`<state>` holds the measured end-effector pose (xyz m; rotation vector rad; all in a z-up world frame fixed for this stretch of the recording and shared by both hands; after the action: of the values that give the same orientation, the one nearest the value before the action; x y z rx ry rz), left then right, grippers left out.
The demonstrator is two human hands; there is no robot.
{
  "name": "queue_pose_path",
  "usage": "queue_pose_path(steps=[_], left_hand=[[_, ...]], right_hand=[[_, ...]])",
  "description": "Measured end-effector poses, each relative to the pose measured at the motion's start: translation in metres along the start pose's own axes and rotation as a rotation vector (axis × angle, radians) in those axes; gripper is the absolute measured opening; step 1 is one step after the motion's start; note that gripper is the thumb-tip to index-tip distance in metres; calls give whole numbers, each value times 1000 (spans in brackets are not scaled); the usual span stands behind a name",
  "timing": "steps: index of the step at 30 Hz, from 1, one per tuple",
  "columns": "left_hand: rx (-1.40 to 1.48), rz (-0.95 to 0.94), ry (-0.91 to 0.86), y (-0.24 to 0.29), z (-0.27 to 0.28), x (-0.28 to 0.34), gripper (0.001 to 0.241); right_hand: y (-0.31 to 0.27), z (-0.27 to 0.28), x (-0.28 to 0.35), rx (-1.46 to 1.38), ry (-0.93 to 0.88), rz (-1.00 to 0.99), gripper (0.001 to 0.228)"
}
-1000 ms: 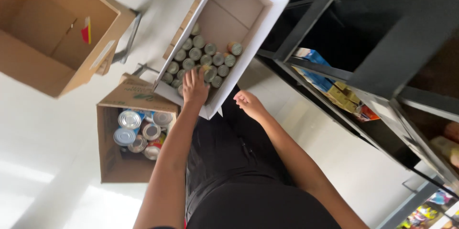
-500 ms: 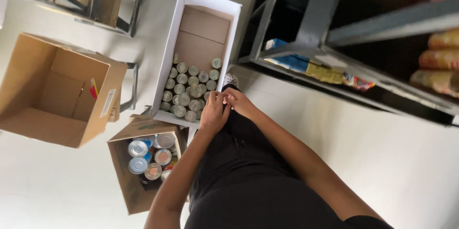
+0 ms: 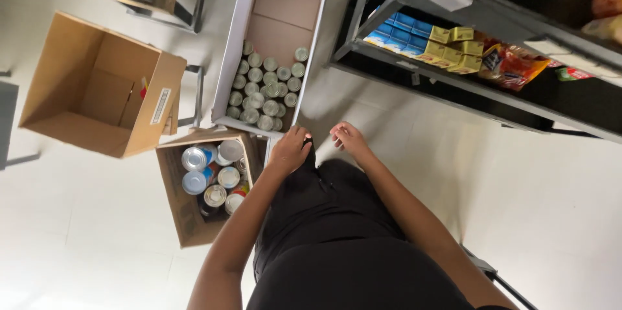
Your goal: Restocking grocery store shelves with various canned goods from cardboard boxes on the floor.
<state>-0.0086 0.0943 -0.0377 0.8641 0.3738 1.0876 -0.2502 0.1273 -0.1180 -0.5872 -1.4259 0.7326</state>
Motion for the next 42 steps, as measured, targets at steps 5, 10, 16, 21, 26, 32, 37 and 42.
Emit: queue_pose_path(steps=[5,10,16,21,26,32,37,42], left_hand=[[42,84,-11,6,-34,60,20],[196,144,-67,42,-63,106,19],[245,104,-113,78,-92,140,23],[253,35,-78,71,-116,156,21],[186,66,-45,67,-117,169,24],[111,172,-86,48,-125,178,29],[172,248,-126,42,-122,175,31],[276,221,-40,28,-110,158,27]], right_hand=[[7,-23,43,138,-78,14,18],[35,-17,110,85,-149,126,18],[112,15,167,-40,-86,235,18],[101,21,217,233,-92,118,15],[102,24,229,173,-41,124,15],[103,18,222,164,-86,136,16],[92,18,208,194,-47,119,17],[83,13,186,165,-21,56,16]])
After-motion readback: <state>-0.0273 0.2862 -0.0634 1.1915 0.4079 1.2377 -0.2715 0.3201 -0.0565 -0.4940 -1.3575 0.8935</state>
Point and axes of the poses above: each hand's wrist, its own x-axis away from the middle knuckle, its own z-axis out of the back of the hand, y = z × x, the point moved 2 cm from there along -x, towards the middle knuckle
